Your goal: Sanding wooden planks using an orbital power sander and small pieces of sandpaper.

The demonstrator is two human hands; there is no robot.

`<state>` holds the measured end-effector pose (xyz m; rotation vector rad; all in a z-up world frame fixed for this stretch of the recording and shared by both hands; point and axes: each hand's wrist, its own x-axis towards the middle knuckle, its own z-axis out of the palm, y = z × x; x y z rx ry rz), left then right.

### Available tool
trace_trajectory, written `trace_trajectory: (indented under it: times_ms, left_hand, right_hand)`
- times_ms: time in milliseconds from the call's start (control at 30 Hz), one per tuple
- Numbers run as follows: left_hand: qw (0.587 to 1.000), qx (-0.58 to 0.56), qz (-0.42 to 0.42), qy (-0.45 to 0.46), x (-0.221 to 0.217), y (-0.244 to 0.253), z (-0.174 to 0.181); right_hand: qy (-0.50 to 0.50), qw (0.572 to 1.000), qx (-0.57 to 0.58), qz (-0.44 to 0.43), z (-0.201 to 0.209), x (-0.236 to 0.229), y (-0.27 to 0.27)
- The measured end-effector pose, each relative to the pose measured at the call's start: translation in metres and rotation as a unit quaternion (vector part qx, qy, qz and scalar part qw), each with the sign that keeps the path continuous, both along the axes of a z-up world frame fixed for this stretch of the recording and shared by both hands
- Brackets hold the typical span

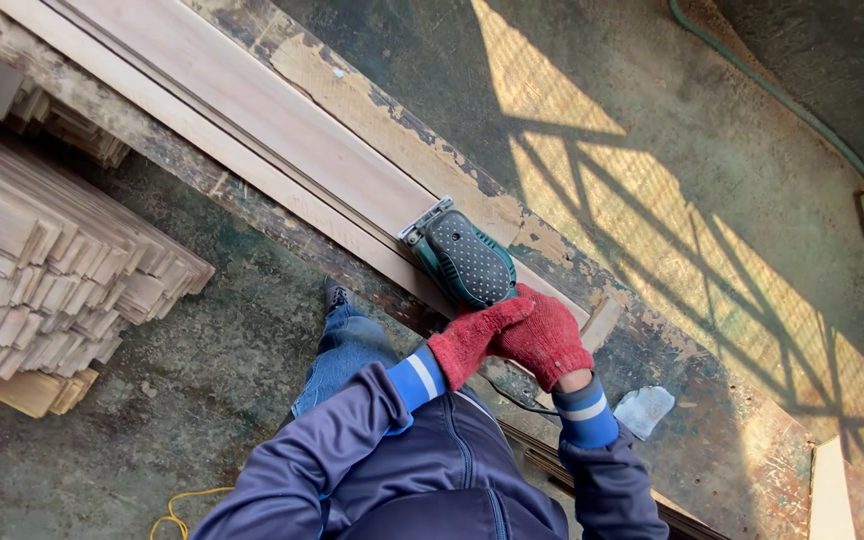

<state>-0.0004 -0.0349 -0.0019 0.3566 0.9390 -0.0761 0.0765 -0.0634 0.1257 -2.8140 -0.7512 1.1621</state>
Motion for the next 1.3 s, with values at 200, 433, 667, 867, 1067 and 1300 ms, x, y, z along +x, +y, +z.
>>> trace_trajectory:
  times_ms: [200,433,667,867,1067,1300]
  left_hand:
    - [1.0,-0.01,-0.012,-0.016,-0.039,0.099,-0.029]
    - [0.995,0.093,-0.031,0.0,-0.072,0.25,-0.041]
    - [0.987,0.153,-0.05,0.003,-0.092,0.292,-0.035]
    - [0.993,0.101,-0.041,-0.05,-0.084,0.23,-0.052]
    - [0.975,0.167,-0.137,0.055,-0.031,0.093,-0.01]
    - [0.958,0.145,-0.2,0.144,-0.021,-0.023,-0.023]
  right_hand:
    - [0.02,0.998,0.053,-0.039,-0.039,-0.017,0.064]
    - [0.022,0.978,0.204,-0.047,-0.03,-0.041,0.151]
    - [0.026,0.976,0.186,-0.113,-0.053,-0.037,0.119]
    - [0.011,0.981,0.18,-0.077,-0.065,-0.031,0.11]
    - [-0.002,0.992,0.125,-0.018,-0.075,-0.025,0.052]
    - [-0.026,0.991,0.102,-0.078,-0.069,-0.024,-0.07]
